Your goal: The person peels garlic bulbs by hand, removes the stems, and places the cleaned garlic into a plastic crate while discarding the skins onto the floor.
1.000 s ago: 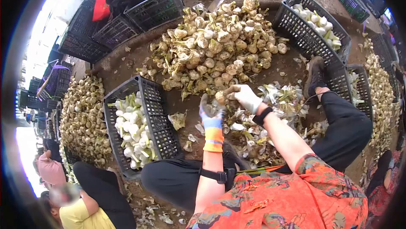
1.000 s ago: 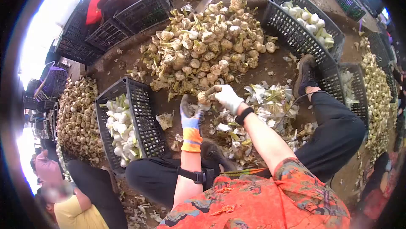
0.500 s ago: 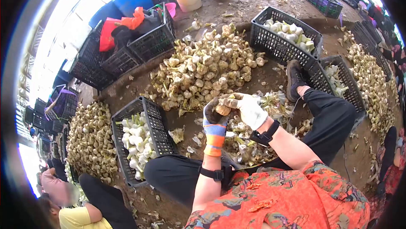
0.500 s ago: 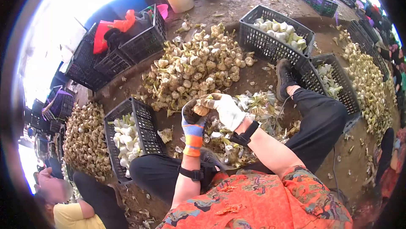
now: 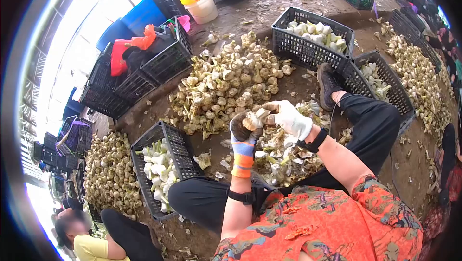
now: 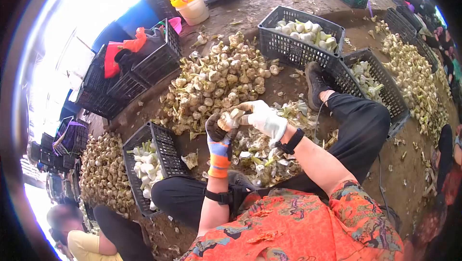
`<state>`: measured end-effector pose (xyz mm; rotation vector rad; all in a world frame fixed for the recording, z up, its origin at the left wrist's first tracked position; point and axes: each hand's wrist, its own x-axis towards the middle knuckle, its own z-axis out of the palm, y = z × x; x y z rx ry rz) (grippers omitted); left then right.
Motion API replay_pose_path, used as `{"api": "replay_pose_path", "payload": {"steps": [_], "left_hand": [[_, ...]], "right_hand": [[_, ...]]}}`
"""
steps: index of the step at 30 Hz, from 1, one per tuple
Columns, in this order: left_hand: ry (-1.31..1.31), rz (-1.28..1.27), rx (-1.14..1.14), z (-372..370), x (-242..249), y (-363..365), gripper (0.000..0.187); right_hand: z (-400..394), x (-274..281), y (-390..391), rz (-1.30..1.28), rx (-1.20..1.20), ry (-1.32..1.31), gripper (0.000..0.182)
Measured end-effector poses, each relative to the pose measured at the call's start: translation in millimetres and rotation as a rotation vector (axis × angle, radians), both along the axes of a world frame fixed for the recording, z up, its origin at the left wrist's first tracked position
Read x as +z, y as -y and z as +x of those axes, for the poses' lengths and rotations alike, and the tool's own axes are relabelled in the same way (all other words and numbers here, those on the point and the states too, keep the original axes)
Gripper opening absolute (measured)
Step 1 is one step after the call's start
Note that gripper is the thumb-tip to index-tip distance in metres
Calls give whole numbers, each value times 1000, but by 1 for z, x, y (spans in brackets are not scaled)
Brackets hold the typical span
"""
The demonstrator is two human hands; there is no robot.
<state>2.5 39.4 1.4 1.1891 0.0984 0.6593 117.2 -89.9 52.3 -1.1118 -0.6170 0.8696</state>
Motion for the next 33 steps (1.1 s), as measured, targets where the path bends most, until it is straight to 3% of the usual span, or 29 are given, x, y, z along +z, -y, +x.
{"api": "replay_pose_path", "payload": {"steps": [2,6,9,10,13,19,21,22,26,27,29,31,32,33], "left_hand": [[-17,204,88,5,-6,1,59],[42,106,22,9,-9,4,54],[-58,-32,-52,4,1,2,47],[-57,-152,-61,-1,4,2,42],[-87,-405,-229,-1,11,4,45],[-117,-483,-283,8,21,12,54],[-156,187,-60,15,-3,20,67],[-240,73,-105,14,-1,17,68],[-283,-198,-414,0,35,10,68],[-197,-131,-429,-1,34,9,70],[-132,-264,-561,-9,43,9,73],[-172,-37,-404,-3,39,9,81],[-185,121,-319,-1,33,8,82],[-201,275,-234,1,25,9,83]], "right_hand": [[-6,-2,0,35,-34,-189,38],[-19,-7,0,-29,-139,-383,34],[-13,2,3,-326,-128,270,27],[-3,-28,7,-125,-195,530,25],[11,-10,21,-156,-241,1108,28],[2,-10,24,-214,-330,877,25],[-3,-20,22,-283,-393,919,24],[-4,-20,22,-327,-394,887,20],[14,-18,32,-162,-244,38,14],[29,-36,38,-127,-340,18,16],[57,-54,49,-33,-619,-291,21],[75,-53,66,-730,-297,546,34],[63,-55,64,-1038,-326,935,44],[53,-56,63,-861,-346,1031,44]]}}
